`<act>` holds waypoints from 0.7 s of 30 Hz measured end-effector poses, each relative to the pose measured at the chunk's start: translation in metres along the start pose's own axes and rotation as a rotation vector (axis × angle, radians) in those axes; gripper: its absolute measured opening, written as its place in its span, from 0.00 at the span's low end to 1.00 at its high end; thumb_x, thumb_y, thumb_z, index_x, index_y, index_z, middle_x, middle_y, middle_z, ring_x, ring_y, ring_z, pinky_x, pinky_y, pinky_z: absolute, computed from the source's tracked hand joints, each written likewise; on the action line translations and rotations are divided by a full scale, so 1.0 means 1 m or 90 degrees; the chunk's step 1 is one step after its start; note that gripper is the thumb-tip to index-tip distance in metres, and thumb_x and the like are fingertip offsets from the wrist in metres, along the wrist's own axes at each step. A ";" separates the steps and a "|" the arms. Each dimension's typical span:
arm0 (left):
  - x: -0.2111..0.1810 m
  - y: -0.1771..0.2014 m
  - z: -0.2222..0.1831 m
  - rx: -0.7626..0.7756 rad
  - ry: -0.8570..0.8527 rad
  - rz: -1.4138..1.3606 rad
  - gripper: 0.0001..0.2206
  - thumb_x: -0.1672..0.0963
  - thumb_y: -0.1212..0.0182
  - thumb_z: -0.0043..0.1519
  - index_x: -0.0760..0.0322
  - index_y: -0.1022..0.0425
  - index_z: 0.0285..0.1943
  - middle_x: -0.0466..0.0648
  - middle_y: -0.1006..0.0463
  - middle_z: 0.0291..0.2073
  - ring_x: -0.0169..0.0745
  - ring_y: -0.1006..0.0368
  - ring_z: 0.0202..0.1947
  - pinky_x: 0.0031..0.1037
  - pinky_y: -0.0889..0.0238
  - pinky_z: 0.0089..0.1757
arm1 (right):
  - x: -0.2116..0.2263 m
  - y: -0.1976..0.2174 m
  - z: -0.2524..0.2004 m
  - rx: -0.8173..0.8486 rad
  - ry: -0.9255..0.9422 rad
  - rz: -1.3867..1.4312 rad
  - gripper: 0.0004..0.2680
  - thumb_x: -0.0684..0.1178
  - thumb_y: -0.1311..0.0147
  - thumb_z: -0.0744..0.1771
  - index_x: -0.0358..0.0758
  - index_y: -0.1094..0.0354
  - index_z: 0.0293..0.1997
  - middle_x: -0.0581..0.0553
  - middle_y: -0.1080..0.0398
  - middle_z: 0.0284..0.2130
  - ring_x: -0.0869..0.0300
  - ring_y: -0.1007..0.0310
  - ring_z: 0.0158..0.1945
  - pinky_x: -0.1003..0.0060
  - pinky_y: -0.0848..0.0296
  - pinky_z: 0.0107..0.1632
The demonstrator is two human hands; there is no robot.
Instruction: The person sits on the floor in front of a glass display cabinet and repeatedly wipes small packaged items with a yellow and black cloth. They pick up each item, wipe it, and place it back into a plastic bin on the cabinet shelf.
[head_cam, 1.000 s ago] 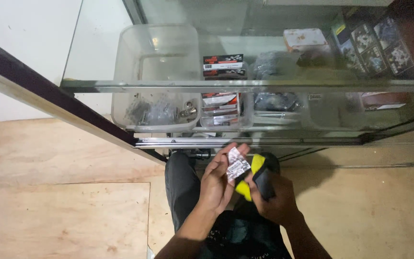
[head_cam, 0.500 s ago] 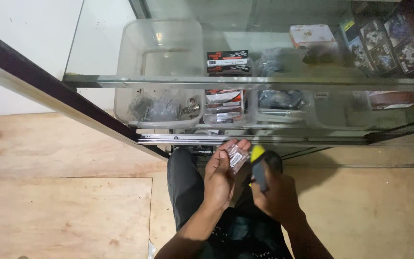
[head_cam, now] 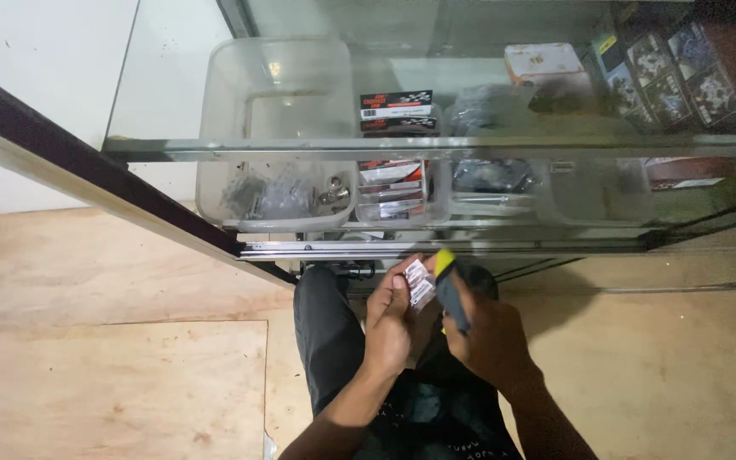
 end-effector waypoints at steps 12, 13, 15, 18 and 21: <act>-0.004 -0.057 -0.006 0.238 -0.008 0.300 0.23 0.53 0.63 0.73 0.71 0.45 0.74 0.58 0.29 0.67 0.46 0.27 0.60 0.32 0.34 0.59 | -0.025 0.032 -0.023 -0.110 -0.216 0.520 0.21 0.39 0.36 0.60 0.33 0.35 0.58 0.43 0.21 0.44 0.58 0.20 0.43 0.64 0.22 0.49; -0.003 -0.064 -0.006 0.240 -0.009 0.302 0.23 0.53 0.63 0.73 0.71 0.45 0.74 0.58 0.29 0.67 0.46 0.27 0.60 0.32 0.34 0.59 | -0.023 0.035 -0.025 -0.114 -0.216 0.520 0.21 0.39 0.36 0.60 0.33 0.35 0.58 0.43 0.21 0.44 0.58 0.20 0.43 0.64 0.22 0.49; 0.000 -0.081 -0.005 0.282 -0.015 0.433 0.22 0.54 0.60 0.73 0.67 0.43 0.76 0.52 0.24 0.62 0.32 0.28 0.39 0.22 0.35 0.45 | -0.022 0.047 -0.031 -0.201 -0.229 0.447 0.20 0.41 0.35 0.60 0.34 0.33 0.56 0.43 0.23 0.44 0.59 0.23 0.44 0.65 0.25 0.49; -0.006 -0.101 0.003 0.325 -0.017 0.708 0.19 0.53 0.51 0.70 0.55 0.32 0.70 0.41 0.16 0.36 0.34 0.24 0.26 0.25 0.33 0.33 | -0.062 0.045 -0.050 -0.290 -0.254 0.421 0.19 0.40 0.32 0.59 0.32 0.33 0.53 0.42 0.24 0.38 0.58 0.25 0.36 0.65 0.23 0.41; -0.021 -0.137 0.021 0.487 -0.134 0.741 0.09 0.60 0.44 0.65 0.64 0.20 0.51 0.49 0.16 0.40 0.45 0.23 0.32 0.33 0.32 0.35 | -0.077 0.057 -0.053 -0.347 -0.276 0.396 0.19 0.41 0.30 0.58 0.32 0.33 0.50 0.45 0.26 0.35 0.59 0.28 0.34 0.66 0.25 0.40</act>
Point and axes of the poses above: each hand's wrist, its own z-axis towards the middle knuckle, its own y-axis out of the back of the hand, x = y × z, the point moved 3 cm from there along z, towards the middle knuckle
